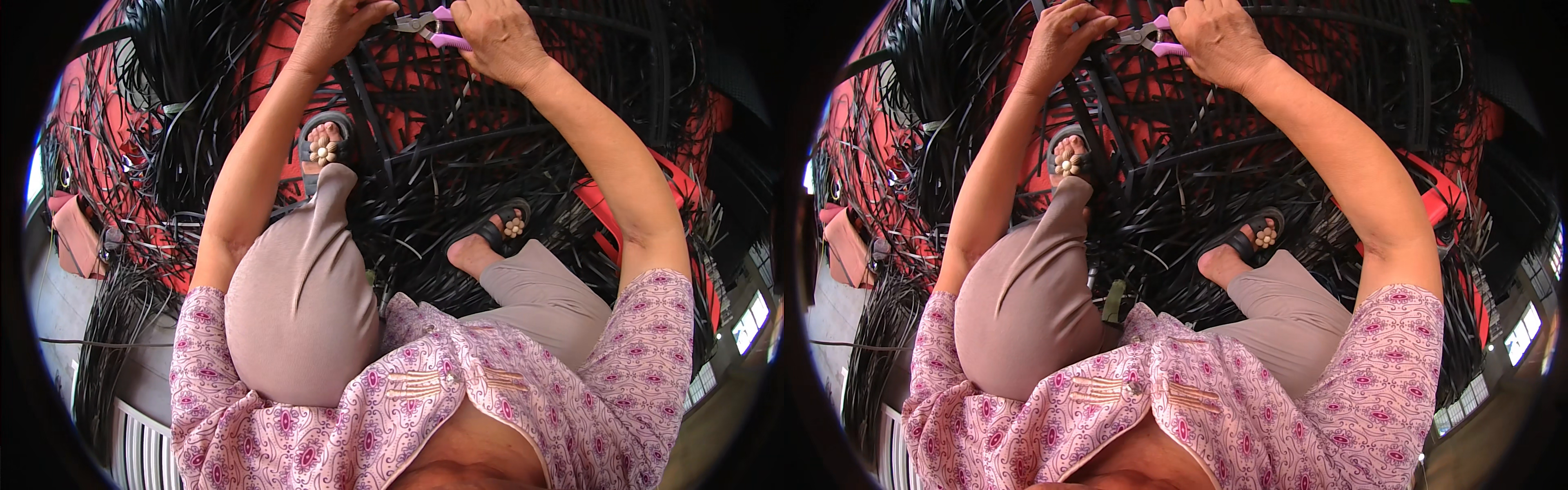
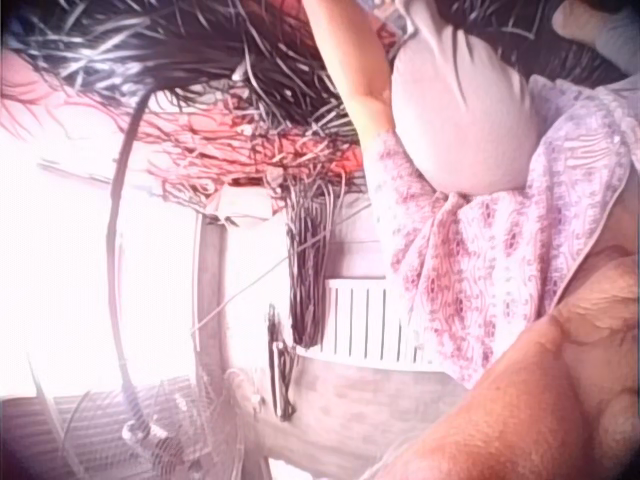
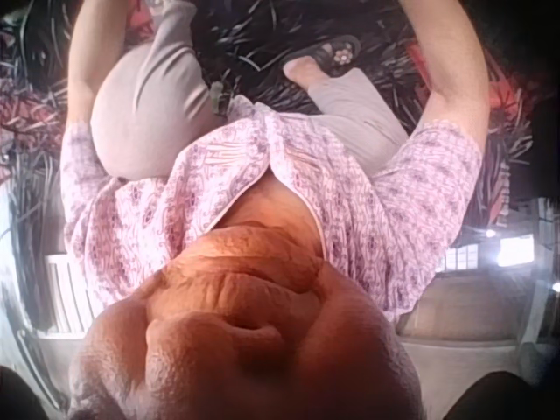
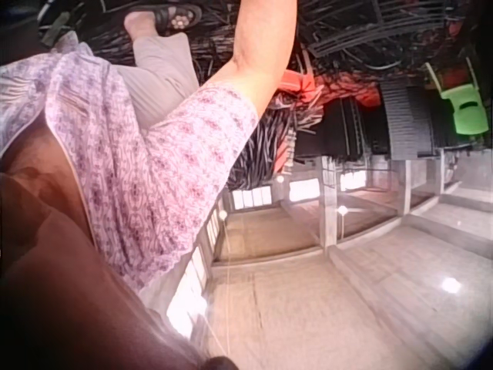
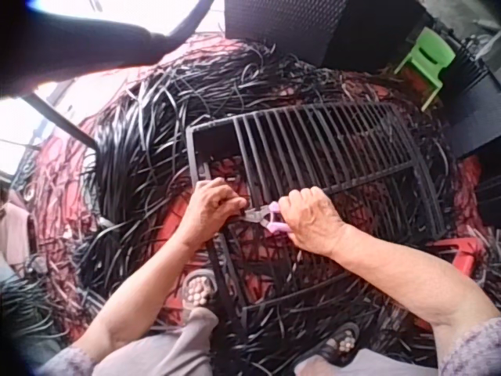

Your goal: The person weaves black synthetic rattan strips around the frame of a chair, securing the ends with a staple gun and trimming excess with cutters.

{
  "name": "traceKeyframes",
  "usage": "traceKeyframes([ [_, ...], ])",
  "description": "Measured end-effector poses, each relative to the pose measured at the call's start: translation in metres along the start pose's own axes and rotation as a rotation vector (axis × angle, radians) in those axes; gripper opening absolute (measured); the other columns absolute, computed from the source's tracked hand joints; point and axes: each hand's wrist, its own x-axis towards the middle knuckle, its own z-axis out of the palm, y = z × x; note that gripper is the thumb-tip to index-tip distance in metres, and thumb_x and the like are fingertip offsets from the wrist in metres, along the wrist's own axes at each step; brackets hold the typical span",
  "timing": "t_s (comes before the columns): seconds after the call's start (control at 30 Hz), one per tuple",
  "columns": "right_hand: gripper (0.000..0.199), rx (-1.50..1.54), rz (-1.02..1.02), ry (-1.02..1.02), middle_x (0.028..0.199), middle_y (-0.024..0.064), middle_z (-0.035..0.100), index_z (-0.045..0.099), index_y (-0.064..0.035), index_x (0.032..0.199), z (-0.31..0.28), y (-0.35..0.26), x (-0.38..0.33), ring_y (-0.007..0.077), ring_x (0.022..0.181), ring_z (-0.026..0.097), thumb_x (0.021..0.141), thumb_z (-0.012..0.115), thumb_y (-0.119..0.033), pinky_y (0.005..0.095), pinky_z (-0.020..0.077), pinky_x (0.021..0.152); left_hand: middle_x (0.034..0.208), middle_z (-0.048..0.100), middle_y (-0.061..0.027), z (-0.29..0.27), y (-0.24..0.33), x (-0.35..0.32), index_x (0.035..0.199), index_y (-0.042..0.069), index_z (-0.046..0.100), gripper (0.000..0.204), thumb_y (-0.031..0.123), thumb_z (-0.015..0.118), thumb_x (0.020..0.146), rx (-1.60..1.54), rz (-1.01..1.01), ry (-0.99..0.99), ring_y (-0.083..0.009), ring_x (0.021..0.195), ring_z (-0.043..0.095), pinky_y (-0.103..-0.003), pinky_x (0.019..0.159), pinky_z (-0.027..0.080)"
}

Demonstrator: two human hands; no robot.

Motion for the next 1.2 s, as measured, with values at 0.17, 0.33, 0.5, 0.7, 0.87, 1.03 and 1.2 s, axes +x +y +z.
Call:
traceKeyframes([
  [0.17,0.040,0.024,0.108,-0.114,0.082,0.0063,0.060,0.056,-0.0090,0.091,0.023,-0.007,-0.015,0.0239,0.073,0.065,0.068,0.081,-0.030,0.0355,0.0498,0.067,0.074,0.060,-0.0093,-0.002,0.004,-0.003,0.078,0.002,0.064,0.019,0.017,0.066,0.090,-0.076,-0.092,0.158,-0.0252,0.073,0.059,-0.036,0.068,0.046],
  [0.33,0.055,0.362,0.292,0.069,0.098,0.0096,0.062,0.059,-0.0096,0.114,-0.011,-0.010,-0.048,0.0302,0.093,0.062,0.070,0.080,-0.035,0.0423,0.0486,0.082,0.084,0.061,-0.0078,-0.040,-0.030,-0.015,0.102,-0.002,0.064,0.015,0.009,0.060,0.093,0.037,-0.274,0.648,-0.0174,0.076,0.060,-0.029,0.071,0.048],
  [0.5,0.069,0.302,0.673,-0.016,0.118,0.0126,0.062,0.054,-0.0072,0.128,-0.097,0.010,-0.143,0.0327,0.111,0.058,0.070,0.080,-0.033,0.0417,0.0454,0.096,0.121,0.060,-0.0131,-0.032,-0.005,-0.023,0.122,0.006,0.061,0.038,0.019,0.068,0.087,0.447,0.088,0.320,-0.0290,0.117,0.054,-0.040,0.097,0.044],
  [0.7,0.073,-0.077,1.210,0.136,0.124,0.0181,0.057,0.051,-0.0016,0.134,-0.247,-0.031,-0.325,0.0335,0.116,0.055,0.074,0.083,-0.028,0.0403,0.0426,0.100,0.148,0.041,-0.0149,0.024,0.039,-0.064,0.143,0.002,0.038,0.075,0.037,0.067,0.084,0.552,0.191,-0.169,-0.0304,0.137,0.039,-0.045,0.111,0.028],
  [0.87,0.076,-0.457,1.618,0.509,0.120,0.0187,0.057,0.050,0.0018,0.133,-0.353,-0.148,-0.466,0.0322,0.114,0.055,0.073,0.084,-0.032,0.0408,0.0419,0.100,0.153,0.036,-0.0128,0.021,0.048,-0.074,0.148,0.006,0.035,0.074,0.039,0.064,0.088,0.635,0.238,-0.213,-0.0292,0.141,0.034,-0.045,0.113,0.026],
  [1.03,0.084,-0.756,1.962,0.675,0.125,0.0205,0.056,0.050,0.0030,0.133,-0.403,-0.272,-0.595,0.0361,0.119,0.051,0.071,0.081,-0.045,0.0443,0.0373,0.104,0.150,0.040,-0.0147,-0.002,0.039,-0.128,0.142,0.004,0.044,0.067,0.043,0.061,0.090,0.728,0.133,-0.292,-0.0291,0.138,0.038,-0.044,0.111,0.029],
  [1.2,0.083,-0.540,2.236,0.924,0.109,0.0232,0.067,0.059,0.0075,0.121,-0.421,-0.348,-0.696,0.0365,0.085,0.067,0.066,0.079,-0.051,0.0466,0.0512,0.081,0.136,0.054,-0.0176,-0.054,-0.002,-0.233,0.130,0.003,0.058,0.055,0.040,0.060,0.090,0.593,-0.193,-0.142,-0.0306,0.127,0.050,-0.042,0.105,0.038],
])
